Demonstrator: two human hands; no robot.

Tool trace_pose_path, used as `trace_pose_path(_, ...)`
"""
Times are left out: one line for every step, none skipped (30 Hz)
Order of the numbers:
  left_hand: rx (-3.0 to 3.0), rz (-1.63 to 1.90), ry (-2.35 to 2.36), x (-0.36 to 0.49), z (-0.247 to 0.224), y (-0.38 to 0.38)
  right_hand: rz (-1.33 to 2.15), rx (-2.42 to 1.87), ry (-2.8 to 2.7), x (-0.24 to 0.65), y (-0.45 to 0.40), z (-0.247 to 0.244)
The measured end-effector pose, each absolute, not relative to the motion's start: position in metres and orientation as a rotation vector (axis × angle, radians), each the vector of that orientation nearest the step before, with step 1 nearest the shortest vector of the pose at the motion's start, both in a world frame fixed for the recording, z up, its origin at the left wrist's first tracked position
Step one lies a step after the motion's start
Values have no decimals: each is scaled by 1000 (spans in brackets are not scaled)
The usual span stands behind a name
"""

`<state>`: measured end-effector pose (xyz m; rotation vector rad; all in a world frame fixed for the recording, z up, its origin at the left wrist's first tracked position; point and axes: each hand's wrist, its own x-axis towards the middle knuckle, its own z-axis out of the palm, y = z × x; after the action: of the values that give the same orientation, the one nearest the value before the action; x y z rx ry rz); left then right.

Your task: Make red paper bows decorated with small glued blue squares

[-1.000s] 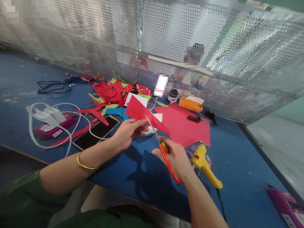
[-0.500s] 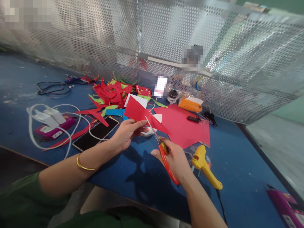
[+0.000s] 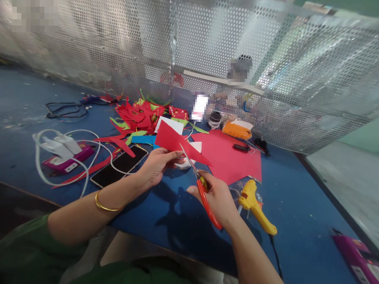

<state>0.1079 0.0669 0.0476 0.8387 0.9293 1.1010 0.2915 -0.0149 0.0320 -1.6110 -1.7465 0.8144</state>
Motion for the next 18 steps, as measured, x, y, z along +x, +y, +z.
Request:
trace_pose_path(842, 1103, 926, 108, 47, 67, 808, -1627, -1737, 291, -15, 32)
trace_pose_path(846, 1105, 920, 108, 47, 68, 803, -1638, -1728, 290, -15, 33)
trace_pose_path(850, 1106, 915, 107, 47, 68, 800, -1646, -1723, 290, -15, 33)
trace_pose_path(854, 1107, 910, 107, 47, 68, 799, -1650, -1725, 290, -15, 34)
trace_pose_path(857, 1107, 908, 107, 47, 68, 800, -1652, -1731, 289, -15, 34)
trace_pose_path(861, 1106, 906, 107, 47, 69, 797, -1652, -1737, 290, -15, 34)
trace_pose_path(862, 1101, 903, 107, 47, 69, 793, -1648, -1745, 290, -15, 34)
trace_pose_path(862, 1097, 898, 107, 46, 68, 794, -1640, -1755, 290, -15, 34)
trace_pose_path(857, 1096, 891, 107, 46, 68, 798, -1630, -1767, 291, -15, 34)
trace_pose_path(851, 1096, 881, 107, 46, 68, 803, -1618, -1780, 292, -15, 33)
trace_pose_path(845, 1097, 871, 107, 46, 68, 811, -1603, -1795, 292, -15, 33)
trace_pose_path(840, 1099, 863, 107, 46, 68, 822, -1586, -1811, 293, -15, 32)
trace_pose_path(835, 1100, 857, 107, 46, 68, 835, -1567, -1825, 294, -15, 32)
trace_pose_path(833, 1099, 855, 107, 46, 68, 845, -1547, -1834, 295, -15, 32)
trace_pose_path(831, 1097, 856, 107, 46, 68, 853, -1526, -1839, 295, -15, 31)
trace_pose_path(832, 1095, 859, 107, 46, 68, 856, -1506, -1841, 295, -15, 31)
trace_pose_path(834, 1094, 861, 107, 46, 69, 854, -1489, -1840, 296, -15, 32)
trace_pose_path(838, 1094, 862, 107, 46, 69, 852, -1478, -1840, 296, -15, 32)
